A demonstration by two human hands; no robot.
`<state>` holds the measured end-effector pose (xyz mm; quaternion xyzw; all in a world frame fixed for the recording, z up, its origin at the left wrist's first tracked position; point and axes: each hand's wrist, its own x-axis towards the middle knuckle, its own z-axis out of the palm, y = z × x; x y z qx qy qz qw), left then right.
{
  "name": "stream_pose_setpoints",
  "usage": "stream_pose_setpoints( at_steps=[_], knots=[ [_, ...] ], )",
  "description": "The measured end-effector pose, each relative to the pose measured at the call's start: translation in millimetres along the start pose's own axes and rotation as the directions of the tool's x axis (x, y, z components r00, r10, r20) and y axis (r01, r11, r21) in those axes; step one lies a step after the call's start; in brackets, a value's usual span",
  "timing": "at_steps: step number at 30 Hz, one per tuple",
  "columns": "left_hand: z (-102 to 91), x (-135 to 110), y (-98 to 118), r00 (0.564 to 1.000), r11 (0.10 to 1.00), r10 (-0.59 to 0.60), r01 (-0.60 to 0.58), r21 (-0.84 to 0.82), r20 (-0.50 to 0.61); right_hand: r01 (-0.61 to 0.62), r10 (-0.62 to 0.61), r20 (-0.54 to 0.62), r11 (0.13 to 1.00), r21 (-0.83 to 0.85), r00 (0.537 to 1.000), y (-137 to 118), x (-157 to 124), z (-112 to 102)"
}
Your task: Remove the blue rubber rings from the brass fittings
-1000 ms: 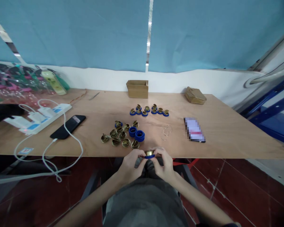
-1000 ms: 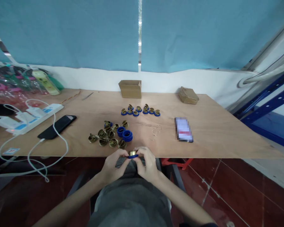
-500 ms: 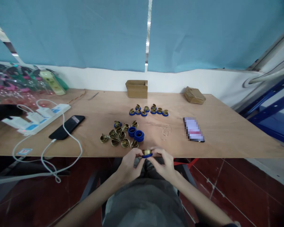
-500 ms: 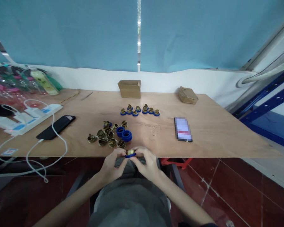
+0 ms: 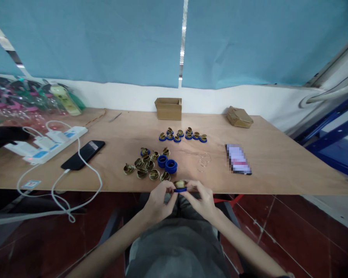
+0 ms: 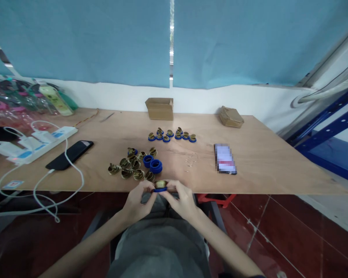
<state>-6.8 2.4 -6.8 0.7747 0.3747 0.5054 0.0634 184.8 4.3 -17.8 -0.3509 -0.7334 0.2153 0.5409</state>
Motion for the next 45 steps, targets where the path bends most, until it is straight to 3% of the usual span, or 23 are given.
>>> stream_pose_setpoints(
  at_steps=[6,10,13,17,22,26,34,40,45],
  knots=[
    [0.2,-0.4,-1.2,1.0,1.0,-0.007,0.007,-0.021,-0.001,-0.027,0.026,0.022,0.998,0.059,0.999,-4.3,5.0,0.1],
    [-0.3,1.8,-0.1,1.0,0.998,-0.023,0.023,-0.053,-0.009,-0.192,0.166,0.136,0.959,0.207,0.977,-8.8,12.4,-7.7],
    [-0.7,2.9,0.8,0.999,0.996,-0.041,0.041,-0.08,-0.005,-0.368,0.27,0.301,0.863,0.345,0.915,-11.3,19.8,-18.0],
    [-0.4,2.0,2.2,0.998,0.992,-0.062,0.063,-0.11,0.011,-0.521,0.402,0.335,0.717,0.463,0.852,-11.0,26.0,-25.8],
    [1.7,1.2,4.1,0.994,0.985,-0.11,0.112,-0.133,0.017,-0.624,0.478,0.401,0.573,0.532,0.781,-9.1,24.0,-20.9],
    [3.6,1.1,4.1,0.987,0.977,-0.161,0.16,-0.139,0.006,-0.625,0.455,0.433,0.49,0.608,0.778,-11.5,20.9,-16.4],
    [3.2,-0.5,4.3,0.973,0.96,-0.232,0.231,-0.157,0.014,-0.515,0.396,0.33,0.641,0.569,0.857,-24.5,14.5,-8.5],
    [1.5,-2.0,6.9,0.96,0.944,-0.264,0.276,-0.179,0.09,-0.487,0.456,0.194,0.714,0.503,0.869,-23.8,12.5,-4.7],
    [3.8,-1.4,6.9,0.916,0.863,-0.368,0.4,-0.308,0.159,-0.456,0.466,0.07,0.806,0.379,0.882,-24.0,9.3,-2.5]
  ],
)
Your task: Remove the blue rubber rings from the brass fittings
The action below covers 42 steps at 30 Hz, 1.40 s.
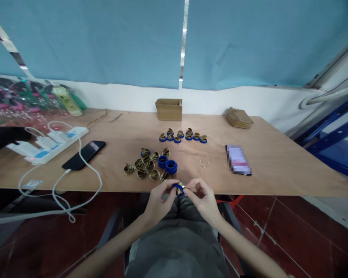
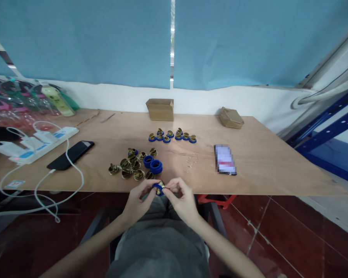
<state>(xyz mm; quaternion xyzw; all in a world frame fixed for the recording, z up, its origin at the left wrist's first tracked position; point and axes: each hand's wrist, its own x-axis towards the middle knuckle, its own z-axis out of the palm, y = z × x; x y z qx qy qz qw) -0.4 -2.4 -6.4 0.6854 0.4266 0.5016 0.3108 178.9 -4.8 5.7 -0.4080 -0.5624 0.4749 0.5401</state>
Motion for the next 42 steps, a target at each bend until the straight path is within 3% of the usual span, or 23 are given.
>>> stream_pose_setpoints(
  at_steps=[4,12,18,27,38,42],
  knots=[
    [0.2,3.0,-0.5,0.999,0.996,-0.046,0.047,-0.081,0.018,0.023,-0.024,-0.013,0.998,-0.061,1.0,0.7,-2.7,2.3],
    [-5.5,5.7,-2.2,0.998,0.999,0.001,0.001,-0.044,0.061,0.029,-0.011,0.124,0.989,-0.144,0.992,-5.7,-3.6,2.5],
    [-5.2,5.3,-3.4,0.997,0.999,-0.015,0.019,-0.051,0.08,-0.064,0.077,0.187,0.995,-0.076,0.979,-5.6,-2.9,0.2],
    [-6.2,5.7,-3.5,0.994,0.998,-0.025,0.031,-0.057,0.103,0.191,-0.153,0.168,0.952,-0.24,0.974,-7.4,-1.4,-1.4],
    [-4.5,8.1,0.1,0.995,0.977,-0.082,0.091,-0.193,0.055,0.19,-0.162,0.122,0.944,-0.269,0.979,-6.7,-1.2,-2.6],
    [-6.5,9.7,3.2,0.985,0.957,-0.172,0.164,-0.238,-0.013,0.199,-0.177,0.102,0.939,-0.281,0.979,-7.3,0.4,-4.3]
  ],
)
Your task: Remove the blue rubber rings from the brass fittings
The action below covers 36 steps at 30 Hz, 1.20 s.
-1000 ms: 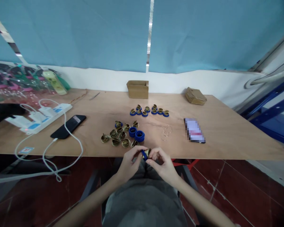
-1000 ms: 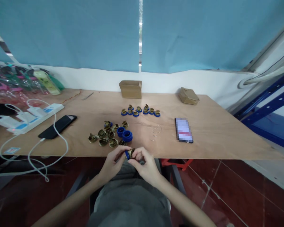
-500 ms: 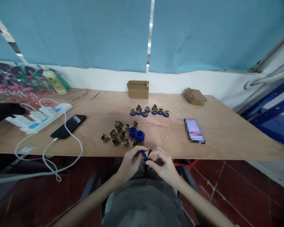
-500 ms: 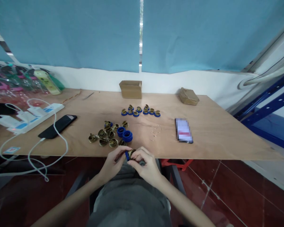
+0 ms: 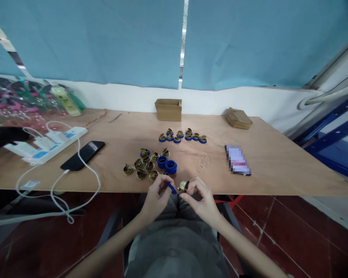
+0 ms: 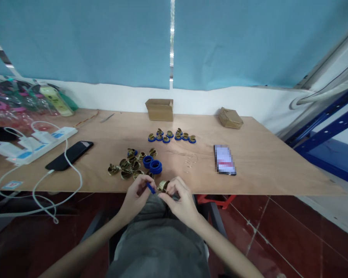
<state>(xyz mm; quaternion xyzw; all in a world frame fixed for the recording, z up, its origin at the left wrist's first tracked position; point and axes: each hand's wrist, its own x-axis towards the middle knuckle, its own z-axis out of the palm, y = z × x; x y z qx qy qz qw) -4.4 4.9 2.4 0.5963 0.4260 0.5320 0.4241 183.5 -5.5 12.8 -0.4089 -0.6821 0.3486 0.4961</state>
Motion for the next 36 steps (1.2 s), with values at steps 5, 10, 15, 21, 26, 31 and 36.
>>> stream_pose_setpoints(
  at_steps=[5,10,15,21,26,31,36],
  knots=[
    [1.4,2.5,2.4,0.978,0.97,-0.193,0.203,-0.132,0.084,0.026,-0.025,-0.026,1.0,0.011,0.999,1.1,1.3,-1.7],
    [3.8,0.8,6.0,0.94,0.924,-0.242,0.299,-0.24,0.241,0.094,-0.093,0.016,0.994,-0.052,0.996,-2.4,0.1,-2.5],
    [-0.8,-0.5,20.8,0.899,0.953,-0.23,0.286,-0.1,0.372,0.125,-0.115,0.131,0.99,-0.072,0.985,-8.5,-1.8,-1.2],
    [-6.1,2.1,27.4,0.904,0.979,-0.169,0.2,-0.039,0.391,0.142,-0.126,0.172,0.987,-0.081,0.977,-11.2,-4.1,2.2],
    [-10.1,1.4,25.4,0.905,0.99,-0.134,0.142,0.009,0.403,0.17,-0.146,0.195,0.98,-0.108,0.97,-8.6,-3.8,0.6],
    [-14.3,1.1,24.8,0.891,0.991,-0.13,0.131,0.029,0.434,0.051,-0.033,0.24,0.996,-0.07,0.97,-4.2,-0.4,-3.4],
    [-16.0,1.3,25.3,0.871,0.987,-0.158,0.148,0.057,0.466,0.043,-0.021,0.278,0.997,-0.072,0.96,-8.2,0.2,-5.4]
  ],
)
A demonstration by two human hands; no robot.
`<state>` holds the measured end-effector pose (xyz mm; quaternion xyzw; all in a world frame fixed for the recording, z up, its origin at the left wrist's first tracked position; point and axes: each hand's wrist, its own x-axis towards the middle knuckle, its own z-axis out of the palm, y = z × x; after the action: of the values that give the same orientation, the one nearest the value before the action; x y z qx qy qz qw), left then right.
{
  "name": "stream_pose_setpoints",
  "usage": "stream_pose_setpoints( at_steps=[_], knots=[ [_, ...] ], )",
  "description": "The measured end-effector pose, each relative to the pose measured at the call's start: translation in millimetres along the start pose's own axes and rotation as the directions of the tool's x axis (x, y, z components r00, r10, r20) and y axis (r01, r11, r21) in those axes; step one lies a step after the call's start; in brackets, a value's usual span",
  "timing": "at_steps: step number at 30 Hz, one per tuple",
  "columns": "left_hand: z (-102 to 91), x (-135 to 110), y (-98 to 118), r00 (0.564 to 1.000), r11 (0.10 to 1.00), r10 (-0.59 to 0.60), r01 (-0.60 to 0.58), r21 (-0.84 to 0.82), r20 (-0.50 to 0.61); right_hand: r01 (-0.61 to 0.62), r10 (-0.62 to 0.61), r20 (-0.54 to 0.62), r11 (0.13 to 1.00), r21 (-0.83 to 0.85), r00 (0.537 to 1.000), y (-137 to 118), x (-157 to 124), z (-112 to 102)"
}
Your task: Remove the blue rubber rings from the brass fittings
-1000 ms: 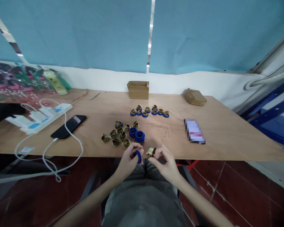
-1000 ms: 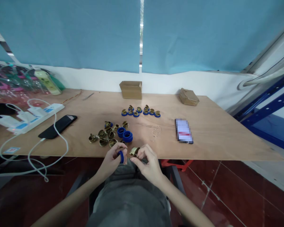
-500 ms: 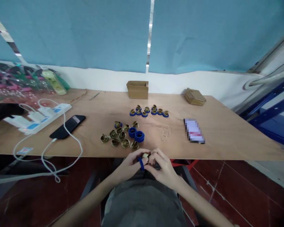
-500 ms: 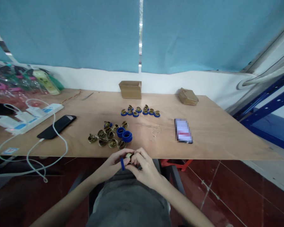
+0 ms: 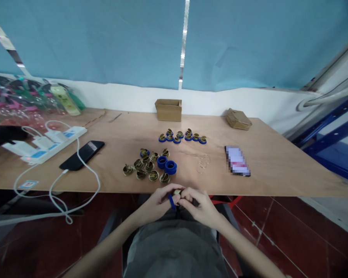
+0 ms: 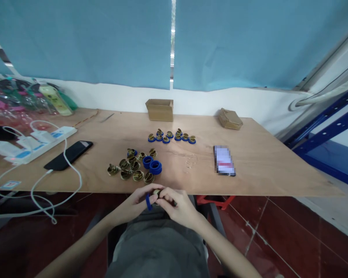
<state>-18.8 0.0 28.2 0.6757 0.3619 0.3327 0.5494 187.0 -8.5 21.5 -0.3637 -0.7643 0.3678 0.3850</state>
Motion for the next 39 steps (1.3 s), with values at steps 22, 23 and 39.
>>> stream_pose_setpoints(
  at_steps=[22,23,39],
  knots=[
    [4.6,1.2,0.6,0.997,0.997,-0.067,0.068,-0.046,0.033,0.131,-0.148,-0.098,0.978,-0.163,0.984,4.1,-1.6,11.1],
    [4.6,1.3,0.7,0.998,0.997,-0.063,0.064,-0.048,0.029,0.139,-0.156,-0.102,0.978,-0.157,0.982,3.3,-1.3,10.7],
    [6.4,3.7,-0.3,0.994,0.973,-0.101,0.089,-0.212,-0.047,-0.09,0.015,-0.369,0.978,-0.188,0.929,33.9,7.1,-23.5]
  ],
)
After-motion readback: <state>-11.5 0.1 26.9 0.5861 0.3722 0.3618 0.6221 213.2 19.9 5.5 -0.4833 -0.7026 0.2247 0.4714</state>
